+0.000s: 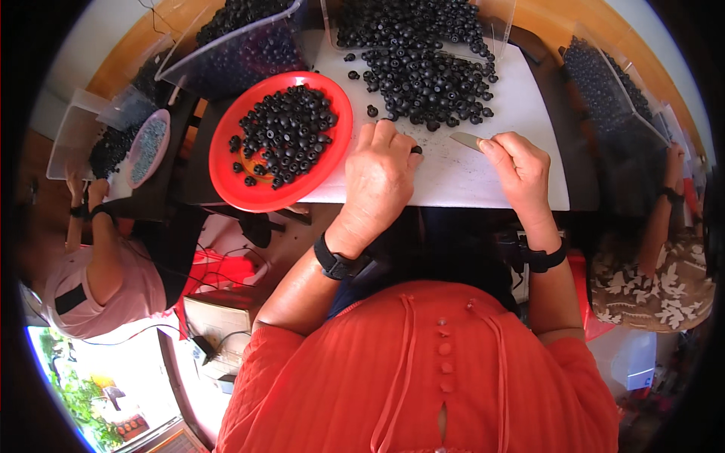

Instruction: Manually trimming flash or excess material from small black rubber or plastic parts using a knife.

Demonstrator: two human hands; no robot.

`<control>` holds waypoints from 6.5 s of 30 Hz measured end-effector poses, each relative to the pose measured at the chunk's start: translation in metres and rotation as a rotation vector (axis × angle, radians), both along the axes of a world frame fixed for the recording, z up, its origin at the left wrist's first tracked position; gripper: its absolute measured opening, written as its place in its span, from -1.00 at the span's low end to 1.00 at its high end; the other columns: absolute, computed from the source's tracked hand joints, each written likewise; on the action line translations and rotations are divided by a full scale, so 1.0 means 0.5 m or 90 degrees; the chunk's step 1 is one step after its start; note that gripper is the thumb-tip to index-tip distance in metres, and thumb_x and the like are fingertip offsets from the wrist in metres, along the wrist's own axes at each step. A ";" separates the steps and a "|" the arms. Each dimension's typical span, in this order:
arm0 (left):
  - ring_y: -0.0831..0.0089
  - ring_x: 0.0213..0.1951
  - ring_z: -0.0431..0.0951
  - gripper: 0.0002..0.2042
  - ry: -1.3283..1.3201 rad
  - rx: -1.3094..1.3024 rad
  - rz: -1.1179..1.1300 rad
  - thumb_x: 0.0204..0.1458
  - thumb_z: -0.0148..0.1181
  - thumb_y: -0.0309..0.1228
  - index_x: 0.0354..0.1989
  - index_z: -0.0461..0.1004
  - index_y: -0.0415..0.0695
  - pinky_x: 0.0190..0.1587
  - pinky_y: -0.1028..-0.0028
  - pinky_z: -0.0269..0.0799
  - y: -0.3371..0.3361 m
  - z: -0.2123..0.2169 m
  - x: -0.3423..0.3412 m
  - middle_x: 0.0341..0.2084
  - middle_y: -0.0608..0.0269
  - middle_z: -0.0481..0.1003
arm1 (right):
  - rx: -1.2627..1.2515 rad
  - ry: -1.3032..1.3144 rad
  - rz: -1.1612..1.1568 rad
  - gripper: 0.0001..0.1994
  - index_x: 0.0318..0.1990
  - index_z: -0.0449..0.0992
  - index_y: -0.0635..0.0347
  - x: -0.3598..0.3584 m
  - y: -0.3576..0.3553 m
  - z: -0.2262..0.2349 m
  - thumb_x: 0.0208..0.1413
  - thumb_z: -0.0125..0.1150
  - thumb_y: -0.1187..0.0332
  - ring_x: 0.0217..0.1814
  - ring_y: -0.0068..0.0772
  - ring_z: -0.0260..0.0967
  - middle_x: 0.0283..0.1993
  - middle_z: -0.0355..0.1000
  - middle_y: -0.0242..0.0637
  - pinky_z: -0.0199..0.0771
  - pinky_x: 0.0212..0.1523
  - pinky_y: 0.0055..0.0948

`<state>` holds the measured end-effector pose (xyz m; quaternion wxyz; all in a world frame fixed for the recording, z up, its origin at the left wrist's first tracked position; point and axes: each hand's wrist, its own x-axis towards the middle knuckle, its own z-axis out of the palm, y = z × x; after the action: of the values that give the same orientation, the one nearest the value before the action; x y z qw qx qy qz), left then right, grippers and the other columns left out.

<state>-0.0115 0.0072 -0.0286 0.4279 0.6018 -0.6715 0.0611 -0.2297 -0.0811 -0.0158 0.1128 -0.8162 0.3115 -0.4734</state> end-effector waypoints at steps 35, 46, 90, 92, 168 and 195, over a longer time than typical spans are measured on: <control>0.15 -0.15 0.51 -0.82 -0.071 0.020 -0.014 0.03 0.37 -0.46 -0.18 0.70 -0.13 -0.11 0.23 0.48 0.010 -0.005 0.008 -0.31 0.16 0.48 | -0.119 0.044 -0.014 -0.67 -0.50 0.46 0.10 -0.003 -0.006 -0.024 0.24 0.31 0.13 -0.52 -0.11 0.48 -0.58 0.45 -0.25 0.43 -0.50 -0.14; 0.15 -0.16 0.51 -0.82 -0.050 0.030 -0.007 0.03 0.36 -0.47 -0.17 0.70 -0.15 -0.12 0.23 0.47 0.006 0.002 0.003 -0.32 0.16 0.49 | -0.100 0.020 0.018 -0.67 -0.51 0.48 0.10 -0.006 -0.008 -0.015 0.24 0.33 0.17 -0.55 -0.22 0.42 -0.60 0.40 -0.30 0.34 -0.54 -0.21; 0.12 -0.17 0.51 -0.81 -0.101 0.040 -0.010 -0.02 0.36 -0.54 -0.20 0.64 -0.21 -0.17 0.21 0.49 -0.002 0.024 -0.029 -0.30 0.15 0.49 | -0.070 -0.005 0.063 -0.77 -0.46 0.52 0.18 -0.015 0.004 0.000 0.17 0.43 0.34 -0.54 -0.28 0.39 -0.56 0.44 -0.31 0.34 -0.53 -0.30; 0.12 -0.17 0.51 -0.82 -0.111 0.044 -0.004 -0.02 0.35 -0.55 -0.20 0.64 -0.21 -0.17 0.21 0.50 -0.002 0.026 -0.031 -0.29 0.15 0.49 | -0.048 -0.036 0.076 -0.77 -0.47 0.52 0.20 -0.015 0.002 -0.001 0.17 0.43 0.37 -0.54 -0.29 0.40 -0.55 0.45 -0.30 0.35 -0.52 -0.33; 0.32 -0.20 0.55 -0.71 0.898 0.167 -0.394 0.31 0.13 -0.55 0.15 0.52 -0.40 -0.26 0.39 0.50 -0.007 0.017 -0.037 -0.19 0.00 0.56 | 0.061 -0.079 0.083 -0.76 -0.46 0.54 0.20 0.025 0.004 0.004 0.17 0.44 0.31 -0.59 -0.30 0.36 -0.58 0.41 -0.28 0.33 -0.55 -0.32; 0.31 -0.15 0.54 -0.72 0.873 0.119 -0.411 0.30 0.10 -0.61 0.13 0.55 -0.40 -0.24 0.39 0.55 -0.007 0.008 -0.044 -0.05 0.08 0.52 | 0.071 -0.093 0.093 -0.68 -0.51 0.44 0.21 0.023 0.003 -0.001 0.15 0.46 0.31 -0.61 -0.25 0.32 -0.60 0.35 -0.25 0.28 -0.57 -0.29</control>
<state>-0.0334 0.0036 -0.0244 0.6931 0.3126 -0.4002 -0.5116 -0.2183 -0.0798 -0.0162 0.2148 -0.7925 0.2679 -0.5040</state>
